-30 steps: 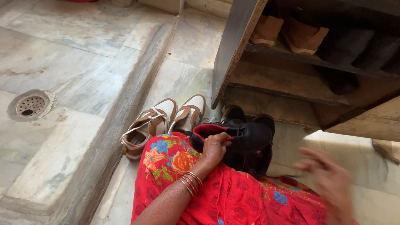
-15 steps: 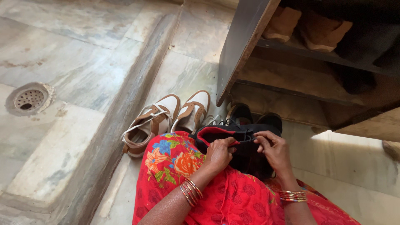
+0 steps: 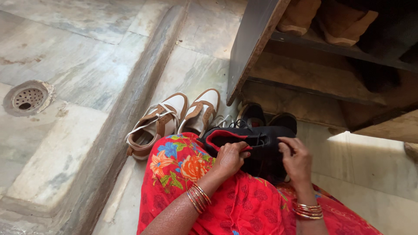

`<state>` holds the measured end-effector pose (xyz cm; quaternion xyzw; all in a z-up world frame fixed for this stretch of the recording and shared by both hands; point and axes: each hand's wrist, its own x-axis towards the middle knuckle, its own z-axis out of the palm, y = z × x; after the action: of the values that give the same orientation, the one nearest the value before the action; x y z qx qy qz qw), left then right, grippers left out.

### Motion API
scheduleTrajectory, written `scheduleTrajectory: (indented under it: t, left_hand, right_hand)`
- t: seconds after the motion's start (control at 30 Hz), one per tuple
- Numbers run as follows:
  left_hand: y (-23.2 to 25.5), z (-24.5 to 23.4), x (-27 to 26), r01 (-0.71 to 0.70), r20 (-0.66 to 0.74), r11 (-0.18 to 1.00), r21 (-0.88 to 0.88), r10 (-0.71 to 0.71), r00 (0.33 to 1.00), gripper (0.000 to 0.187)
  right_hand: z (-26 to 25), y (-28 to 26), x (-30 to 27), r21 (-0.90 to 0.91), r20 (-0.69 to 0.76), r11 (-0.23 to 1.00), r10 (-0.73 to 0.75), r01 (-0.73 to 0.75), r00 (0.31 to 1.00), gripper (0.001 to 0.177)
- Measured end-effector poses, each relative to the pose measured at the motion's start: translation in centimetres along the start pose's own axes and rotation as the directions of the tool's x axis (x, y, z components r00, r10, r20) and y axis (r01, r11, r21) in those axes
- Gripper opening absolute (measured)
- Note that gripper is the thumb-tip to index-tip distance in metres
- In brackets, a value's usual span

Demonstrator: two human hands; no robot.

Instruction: The person sits on the floor and threads a black shoelace through the eyelets of a black sneaker. They pull the lace tight, adjust the tongue, and tie the laces. The person then places the shoe into a wooden shoe cabinet and retrieves another shoe to continue lacing.

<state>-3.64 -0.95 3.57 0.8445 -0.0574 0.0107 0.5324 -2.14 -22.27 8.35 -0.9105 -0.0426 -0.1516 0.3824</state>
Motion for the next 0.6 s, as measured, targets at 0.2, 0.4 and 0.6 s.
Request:
scheduleTrajectory:
  t: [0.2,0.4,0.6]
  left_hand:
    - [0.1,0.1,-0.1,-0.049,0.016,0.999,-0.009,0.049,0.999,0.020]
    - [-0.7,0.7,-0.5,-0.119,0.028,0.992,0.043,0.118,0.993,0.011]
    - [-0.6,0.9,-0.9,-0.145,0.074,0.983,0.115,0.137,0.988,0.017]
  right_hand:
    - [-1.8,0.2,-0.1,-0.310,-0.049,0.949,-0.076,0.057,0.996,0.020]
    - [-0.2,-1.8,0.8,-0.307,0.006,0.910,-0.290,0.278,0.957,0.016]
    - [3.0,-1.5,3.5,-0.307,0.308,0.930,-0.101,0.200,0.946,0.022]
